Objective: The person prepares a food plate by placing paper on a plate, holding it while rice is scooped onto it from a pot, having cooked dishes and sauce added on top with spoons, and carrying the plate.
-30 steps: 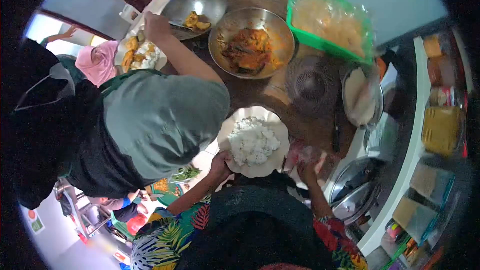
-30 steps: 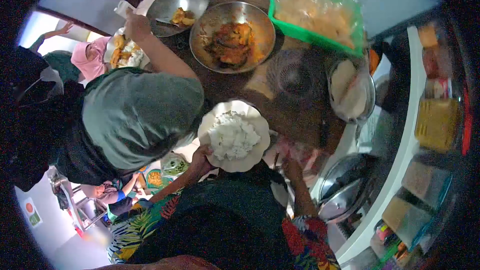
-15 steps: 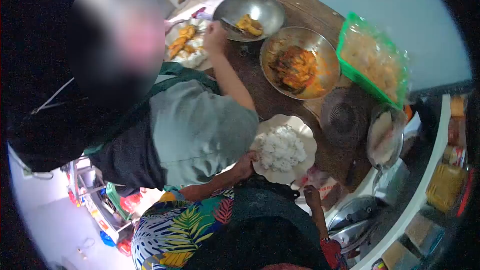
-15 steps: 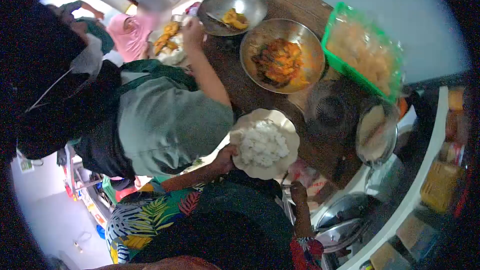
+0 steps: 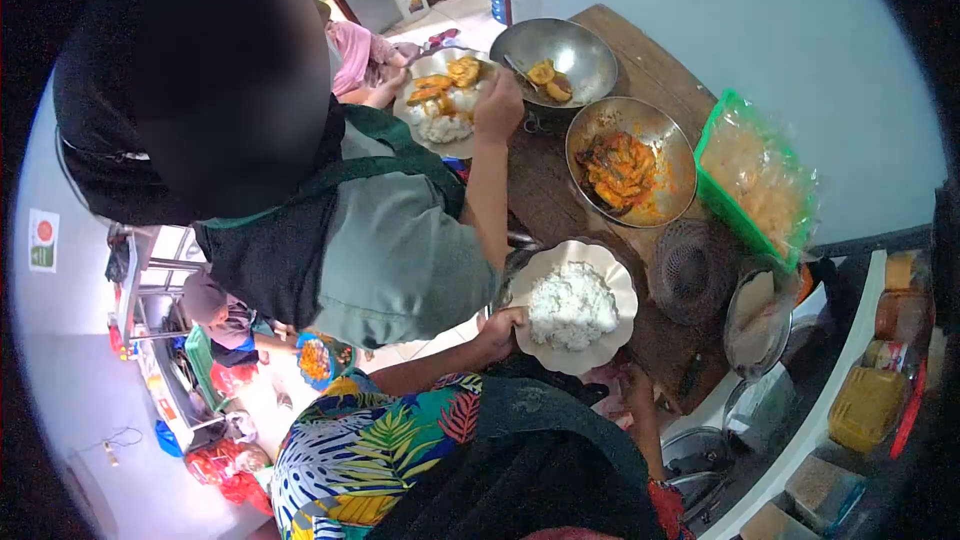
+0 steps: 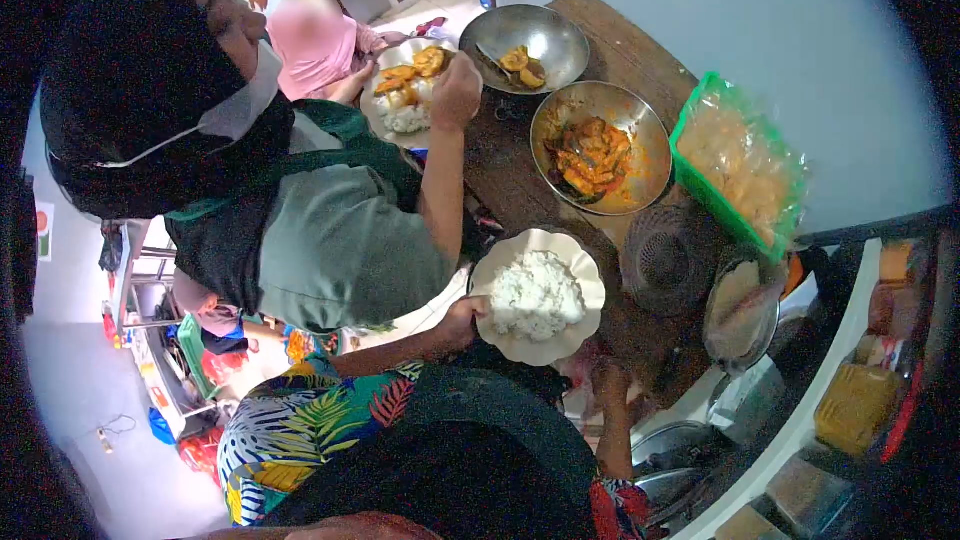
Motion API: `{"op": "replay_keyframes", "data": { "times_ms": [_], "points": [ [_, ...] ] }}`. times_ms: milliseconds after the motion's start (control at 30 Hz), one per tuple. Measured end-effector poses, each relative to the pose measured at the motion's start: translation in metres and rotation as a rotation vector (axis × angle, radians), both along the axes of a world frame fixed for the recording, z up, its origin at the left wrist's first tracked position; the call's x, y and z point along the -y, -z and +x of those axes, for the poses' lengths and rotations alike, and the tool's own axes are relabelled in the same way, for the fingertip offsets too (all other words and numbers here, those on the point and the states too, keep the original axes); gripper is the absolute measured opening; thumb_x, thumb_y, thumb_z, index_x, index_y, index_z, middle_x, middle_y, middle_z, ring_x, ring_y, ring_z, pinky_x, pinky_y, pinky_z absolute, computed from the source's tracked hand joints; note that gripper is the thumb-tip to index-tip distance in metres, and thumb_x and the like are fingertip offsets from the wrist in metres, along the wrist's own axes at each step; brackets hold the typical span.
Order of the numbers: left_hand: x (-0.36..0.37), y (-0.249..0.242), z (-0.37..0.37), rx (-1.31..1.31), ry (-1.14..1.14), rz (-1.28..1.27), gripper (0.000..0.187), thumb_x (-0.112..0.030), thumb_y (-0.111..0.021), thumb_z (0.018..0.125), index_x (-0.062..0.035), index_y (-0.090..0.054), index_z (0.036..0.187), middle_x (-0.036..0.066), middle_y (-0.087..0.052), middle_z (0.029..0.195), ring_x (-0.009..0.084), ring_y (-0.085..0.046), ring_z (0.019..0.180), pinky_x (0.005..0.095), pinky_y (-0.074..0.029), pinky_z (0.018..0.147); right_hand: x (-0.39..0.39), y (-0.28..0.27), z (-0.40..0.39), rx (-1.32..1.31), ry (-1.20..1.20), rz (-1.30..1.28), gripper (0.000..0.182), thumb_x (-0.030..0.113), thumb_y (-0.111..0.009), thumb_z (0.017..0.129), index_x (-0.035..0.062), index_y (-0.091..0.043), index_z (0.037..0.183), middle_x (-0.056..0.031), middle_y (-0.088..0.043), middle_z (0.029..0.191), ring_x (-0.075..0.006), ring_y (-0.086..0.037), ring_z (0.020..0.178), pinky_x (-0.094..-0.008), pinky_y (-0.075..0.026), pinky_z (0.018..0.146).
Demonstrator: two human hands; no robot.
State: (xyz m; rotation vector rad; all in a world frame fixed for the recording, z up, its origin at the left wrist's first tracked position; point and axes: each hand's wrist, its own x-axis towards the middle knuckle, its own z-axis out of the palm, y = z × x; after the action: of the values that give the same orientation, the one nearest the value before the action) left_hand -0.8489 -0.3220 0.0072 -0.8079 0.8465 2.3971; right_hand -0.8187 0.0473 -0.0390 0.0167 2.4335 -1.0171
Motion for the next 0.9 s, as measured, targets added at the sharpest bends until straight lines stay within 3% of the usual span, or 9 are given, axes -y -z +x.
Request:
{"op": "replay_keyframes", "data": {
  "times_ms": [67,233,333,367,467,600,700,833,900],
  "points": [
    [0.002,0.089,0.024,-0.234,-0.130,0.298,0.033,-0.011,-0.044,0.062,0.0043,-0.055,0.089,0.014,-0.058,0.085,0.0267,-0.056,0.078,0.0375,-0.045,0.076,0.007,-0.011,0.001,-0.060,-0.054,0.069,0.023,0.010,-0.054,0.076,-0.0019,-0.056,0.095,-0.0203,-0.058,0.091,-0.0350,-0.055,0.086,-0.0393,-0.043,0.076],
    [-0.004,0.031,0.013,0.140,-0.188,-0.167,0.035,-0.010,-0.044,0.060,0.0060,-0.053,0.090,0.016,-0.057,0.087,0.0276,-0.056,0.081,0.0371,-0.045,0.076,0.026,-0.078,-0.021,-0.233,-0.117,0.253,0.023,0.012,-0.055,0.076,-0.0015,-0.058,0.094,-0.0204,-0.059,0.090,-0.0339,-0.057,0.084,-0.0367,-0.044,0.074],
    [-0.004,-0.007,0.015,0.136,-0.262,0.103,0.033,-0.002,-0.048,0.056,0.0061,-0.050,0.088,0.014,-0.053,0.084,0.0278,-0.053,0.080,0.0390,-0.045,0.074,0.028,-0.103,-0.034,-0.237,0.005,0.160,0.019,0.013,-0.055,0.076,-0.0008,-0.059,0.090,-0.0184,-0.061,0.086,-0.0340,-0.058,0.080,-0.0366,-0.045,0.071],
    [-0.007,-0.014,0.014,0.080,-0.172,0.050,0.042,-0.010,-0.044,0.059,0.0066,-0.051,0.097,0.016,-0.057,0.091,0.0287,-0.055,0.086,0.0385,-0.043,0.080,0.025,-0.108,-0.044,-0.283,0.041,0.174,0.018,0.013,-0.055,0.077,-0.0005,-0.060,0.089,-0.0167,-0.061,0.083,-0.0317,-0.059,0.077,-0.0360,-0.045,0.069],
    [-0.007,0.032,0.023,0.064,-0.192,0.017,0.048,-0.011,-0.044,0.059,0.0068,-0.048,0.103,0.016,-0.056,0.094,0.0292,-0.055,0.088,0.0392,-0.043,0.082,0.033,-0.145,-0.068,-0.354,0.170,0.127,0.017,0.013,-0.053,0.080,-0.0006,-0.059,0.088,-0.0143,-0.061,0.081,-0.0271,-0.059,0.074,-0.0338,-0.045,0.068],
    [-0.013,0.024,0.030,0.014,-0.186,-0.011,0.050,-0.013,-0.044,0.061,0.0071,-0.046,0.106,0.017,-0.055,0.098,0.0292,-0.054,0.090,0.0392,-0.042,0.083,0.048,-0.173,-0.090,-0.554,0.318,-0.066,0.013,0.010,-0.052,0.080,-0.0005,-0.059,0.084,-0.0117,-0.060,0.079,-0.0219,-0.058,0.073,-0.0306,-0.044,0.068],
    [-0.014,0.001,0.028,0.045,-0.134,-0.033,0.050,-0.013,-0.044,0.063,0.0078,-0.045,0.108,0.017,-0.055,0.100,0.0292,-0.054,0.092,0.0391,-0.042,0.084,0.076,-0.196,-0.104,-0.649,0.329,-0.165,0.011,0.008,-0.052,0.080,-0.0006,-0.059,0.081,-0.0107,-0.058,0.077,-0.0214,-0.057,0.071,-0.0296,-0.044,0.067],
    [-0.019,0.037,0.033,0.026,-0.152,-0.065,0.050,-0.013,-0.043,0.064,0.0081,-0.045,0.109,0.017,-0.055,0.101,0.0289,-0.054,0.092,0.0390,-0.043,0.084,0.129,-0.219,-0.116,-0.669,0.224,-0.292,0.009,0.003,-0.052,0.079,-0.0012,-0.059,0.081,-0.0095,-0.056,0.074,-0.0189,-0.056,0.070,-0.0273,-0.043,0.066],
    [-0.021,0.040,0.031,0.131,-0.368,0.072,0.039,0.004,-0.048,0.054,0.0104,-0.040,0.092,0.013,-0.052,0.079,0.0260,-0.054,0.074,0.0405,-0.048,0.070,0.149,-0.219,-0.121,-0.650,0.146,-0.362,0.007,0.001,-0.053,0.078,-0.0015,-0.059,0.082,-0.0083,-0.056,0.075,-0.0169,-0.055,0.068,-0.0250,-0.042,0.063]
  ]
}}
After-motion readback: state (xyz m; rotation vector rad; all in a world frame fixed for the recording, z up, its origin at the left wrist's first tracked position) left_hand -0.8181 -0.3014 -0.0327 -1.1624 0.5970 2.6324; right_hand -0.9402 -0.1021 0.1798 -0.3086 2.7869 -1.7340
